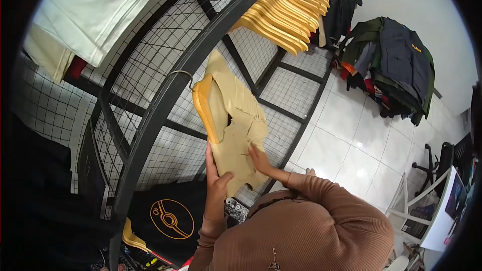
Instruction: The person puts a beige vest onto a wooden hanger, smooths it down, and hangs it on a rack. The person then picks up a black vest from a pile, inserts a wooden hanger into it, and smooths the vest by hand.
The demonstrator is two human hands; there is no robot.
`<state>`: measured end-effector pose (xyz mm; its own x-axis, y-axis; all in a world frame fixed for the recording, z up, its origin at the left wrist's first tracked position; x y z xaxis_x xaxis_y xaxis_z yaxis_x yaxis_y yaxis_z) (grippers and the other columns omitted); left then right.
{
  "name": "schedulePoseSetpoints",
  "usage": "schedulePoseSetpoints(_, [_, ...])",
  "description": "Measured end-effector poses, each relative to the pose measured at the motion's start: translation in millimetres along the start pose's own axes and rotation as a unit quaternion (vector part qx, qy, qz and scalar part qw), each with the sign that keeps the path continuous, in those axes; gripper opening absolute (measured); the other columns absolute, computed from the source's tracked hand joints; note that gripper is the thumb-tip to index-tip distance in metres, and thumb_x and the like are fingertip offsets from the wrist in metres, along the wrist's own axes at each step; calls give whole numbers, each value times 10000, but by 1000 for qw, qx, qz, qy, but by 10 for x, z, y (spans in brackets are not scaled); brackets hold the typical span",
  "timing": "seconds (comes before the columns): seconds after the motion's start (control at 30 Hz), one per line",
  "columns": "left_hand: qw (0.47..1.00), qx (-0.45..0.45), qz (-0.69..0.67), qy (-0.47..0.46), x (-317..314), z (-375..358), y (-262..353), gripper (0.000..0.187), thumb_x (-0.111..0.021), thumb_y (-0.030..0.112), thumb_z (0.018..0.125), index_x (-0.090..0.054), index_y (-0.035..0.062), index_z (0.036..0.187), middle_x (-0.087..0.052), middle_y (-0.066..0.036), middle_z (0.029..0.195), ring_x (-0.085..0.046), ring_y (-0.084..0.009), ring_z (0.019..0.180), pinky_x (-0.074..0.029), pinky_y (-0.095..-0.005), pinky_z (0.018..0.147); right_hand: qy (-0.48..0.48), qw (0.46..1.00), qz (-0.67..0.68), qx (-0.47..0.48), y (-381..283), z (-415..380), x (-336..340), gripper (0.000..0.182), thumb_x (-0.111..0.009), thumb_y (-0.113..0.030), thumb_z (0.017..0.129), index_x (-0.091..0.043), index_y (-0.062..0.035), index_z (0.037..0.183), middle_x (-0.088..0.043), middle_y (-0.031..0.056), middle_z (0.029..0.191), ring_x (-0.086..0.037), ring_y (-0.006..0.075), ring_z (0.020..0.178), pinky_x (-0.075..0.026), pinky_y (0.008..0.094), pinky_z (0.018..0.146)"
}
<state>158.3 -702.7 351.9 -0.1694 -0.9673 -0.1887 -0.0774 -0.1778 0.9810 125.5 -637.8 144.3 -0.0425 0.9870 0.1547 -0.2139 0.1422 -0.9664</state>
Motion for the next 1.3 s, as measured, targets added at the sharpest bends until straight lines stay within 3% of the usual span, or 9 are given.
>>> schedulePoseSetpoints(0.1, [1000,19,-13,-19,68,47,-106,912,-463,-66,617,-120,48,1454,-337,-140,1387,-378,-239,1263,-336,-324,1024,80,996,-14,-27,-254,143,388,606,-329,-333,964,-202,54,1413,-176,222,1489,-170,339,1384,-126,405,1110])
schedulePoseSetpoints(0.17, [997,56,-38,-41,118,31,-289,900,-456,-74,608,-147,39,1446,-359,-136,1368,-390,-239,1250,-341,-323,1019,143,976,-20,163,-1390,115,559,611,-306,-364,970,-220,55,1407,-194,240,1475,-192,350,1376,-123,420,1111])
schedulePoseSetpoints(0.33, [997,49,-48,-32,184,57,-297,883,-448,-83,596,-183,24,1431,-380,-126,1346,-400,-235,1238,-332,-324,1026,90,977,35,191,-1184,16,143,605,-294,-369,972,-235,55,1399,-190,241,1474,-182,367,1374,-95,452,1113])
schedulePoseSetpoints(0.47, [996,50,-67,-30,221,123,-245,869,-451,-89,605,-193,22,1427,-388,-126,1337,-393,-233,1244,-314,-327,1040,85,984,143,-55,-407,86,117,659,-297,-439,960,-227,43,1404,-164,232,1485,-133,373,1386,-20,535,1096])
schedulePoseSetpoints(0.57, [993,47,-87,-62,140,117,-299,777,-535,-21,739,-181,16,1430,-353,-130,1378,-363,-230,1271,-300,-329,1049,95,956,-44,274,-1717,-249,208,703,-378,-495,922,-276,18,1393,-230,200,1473,-200,351,1375,-52,585,1077])
schedulePoseSetpoints(0.7, [992,30,-114,-39,321,176,-351,753,-595,219,860,-160,2,1434,-282,-139,1438,-302,-236,1318,-261,-338,1073,15,847,-178,501,-1465,-736,-244,726,-444,-532,875,-323,-29,1383,-276,148,1466,-246,310,1367,-70,601,1070])
schedulePoseSetpoints(1.0, [981,-12,-138,-133,330,140,-142,812,-509,454,894,-129,-14,1439,-199,-149,1489,-211,-236,1368,-167,-353,1114,-135,919,-191,317,-2021,-200,101,688,-500,-506,847,-372,-74,1367,-343,102,1431,-341,289,1308,-191,573,1050])
schedulePoseSetpoints(1.1, [975,-34,-138,-171,309,183,-67,808,-479,469,903,-116,-11,1442,-188,-147,1495,-210,-232,1369,-171,-355,1113,-329,821,-142,444,-2131,-710,-344,685,-504,-505,840,-398,-56,1347,-369,105,1408,-370,297,1275,-249,512,1039])
schedulePoseSetpoints(1.3, [968,-31,-201,-150,362,110,-46,819,-471,485,900,-113,-11,1444,-175,-138,1502,-203,-229,1371,-166,-355,1115,-299,879,-66,365,-2162,-402,-217,666,-489,-491,856,-416,-25,1327,-373,89,1407,-359,304,1285,-255,470,1051])
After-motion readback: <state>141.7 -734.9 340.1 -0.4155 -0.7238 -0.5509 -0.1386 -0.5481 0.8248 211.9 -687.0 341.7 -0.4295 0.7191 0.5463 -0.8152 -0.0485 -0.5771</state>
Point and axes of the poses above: each hand's wrist, its own z-axis towards the middle knuckle, its own x-axis out of the back of the hand, y = z × x, the point moved 10 cm from there along z, towards the middle knuckle
